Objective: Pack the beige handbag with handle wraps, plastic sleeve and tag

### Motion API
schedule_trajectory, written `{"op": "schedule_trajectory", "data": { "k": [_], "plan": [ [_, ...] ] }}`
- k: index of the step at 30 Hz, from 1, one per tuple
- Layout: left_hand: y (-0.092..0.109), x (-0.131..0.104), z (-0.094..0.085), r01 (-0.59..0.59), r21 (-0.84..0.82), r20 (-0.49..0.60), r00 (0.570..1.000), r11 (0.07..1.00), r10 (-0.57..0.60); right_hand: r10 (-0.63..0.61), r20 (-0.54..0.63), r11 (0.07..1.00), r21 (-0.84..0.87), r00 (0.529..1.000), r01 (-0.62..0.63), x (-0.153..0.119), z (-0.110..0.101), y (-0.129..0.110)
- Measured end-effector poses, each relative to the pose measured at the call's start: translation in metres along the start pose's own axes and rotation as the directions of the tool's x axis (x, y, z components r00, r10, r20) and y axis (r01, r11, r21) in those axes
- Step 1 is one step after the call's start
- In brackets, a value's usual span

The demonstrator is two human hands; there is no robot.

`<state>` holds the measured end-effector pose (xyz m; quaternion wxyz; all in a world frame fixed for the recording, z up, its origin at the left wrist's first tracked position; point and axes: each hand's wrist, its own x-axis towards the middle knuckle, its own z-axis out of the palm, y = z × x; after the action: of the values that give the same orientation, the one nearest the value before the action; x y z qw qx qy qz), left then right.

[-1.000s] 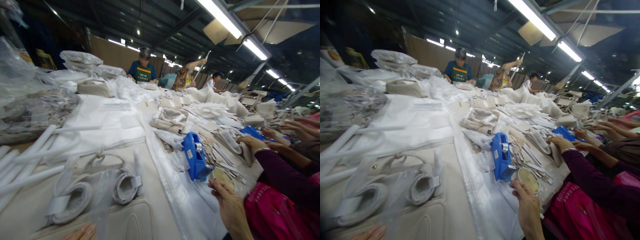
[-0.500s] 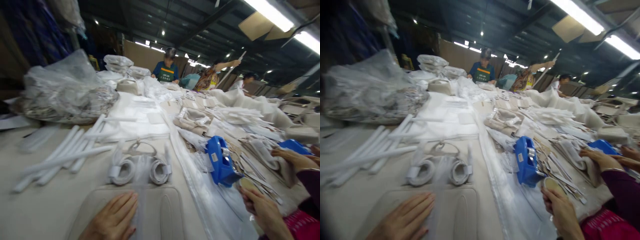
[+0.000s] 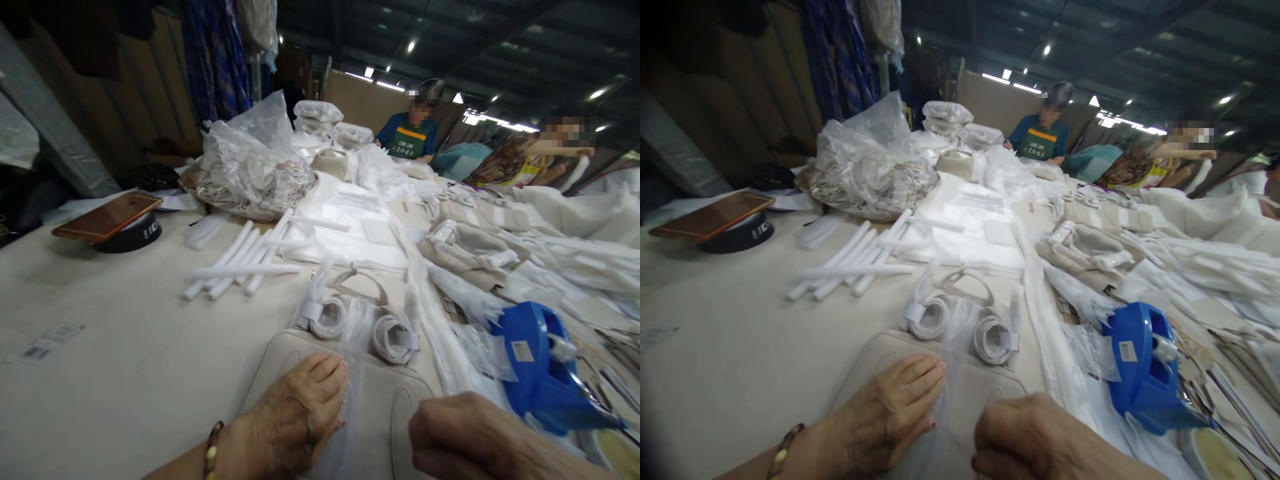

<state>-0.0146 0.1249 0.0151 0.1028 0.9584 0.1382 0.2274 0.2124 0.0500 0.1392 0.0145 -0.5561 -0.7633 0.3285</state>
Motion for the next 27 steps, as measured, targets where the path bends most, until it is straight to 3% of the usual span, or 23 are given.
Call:
{"op": "schedule_trajectory", "data": {
  "k": [1,2,6,12,16,22,27],
  "plan": [
    [0.000,0.001,-0.001,-0.001,-0.002,0.003,1.000,1.000,0.001,-0.029,0.111,0.998,-0.045,0.993,0.034,0.020,-0.007,-0.009],
    [0.000,0.002,-0.002,-0.002,-0.005,0.010,1.000,1.000,0.002,-0.066,0.151,0.991,-0.106,0.986,0.082,0.039,-0.011,-0.015],
    [0.000,0.006,-0.005,-0.003,-0.022,0.055,0.998,1.000,0.004,-0.100,0.228,0.892,-0.411,0.968,0.189,0.090,-0.009,-0.011],
    [-0.001,0.004,-0.002,-0.011,-0.029,0.041,0.999,1.000,0.012,-0.067,0.207,0.753,-0.631,0.976,0.186,0.110,-0.004,0.003],
    [-0.001,0.003,-0.003,-0.021,-0.026,0.053,0.998,0.999,0.022,-0.061,0.210,0.739,-0.647,0.976,0.186,0.120,-0.010,0.002],
    [0.000,0.006,-0.003,0.001,-0.001,-0.006,1.000,1.000,-0.001,0.125,0.160,0.779,-0.626,0.979,0.003,0.137,-0.017,-0.002],
    [-0.002,0.007,-0.003,0.004,0.047,-0.032,0.999,0.999,-0.003,0.222,0.057,0.794,-0.591,0.973,-0.146,0.153,-0.023,0.011]
  ]
}}
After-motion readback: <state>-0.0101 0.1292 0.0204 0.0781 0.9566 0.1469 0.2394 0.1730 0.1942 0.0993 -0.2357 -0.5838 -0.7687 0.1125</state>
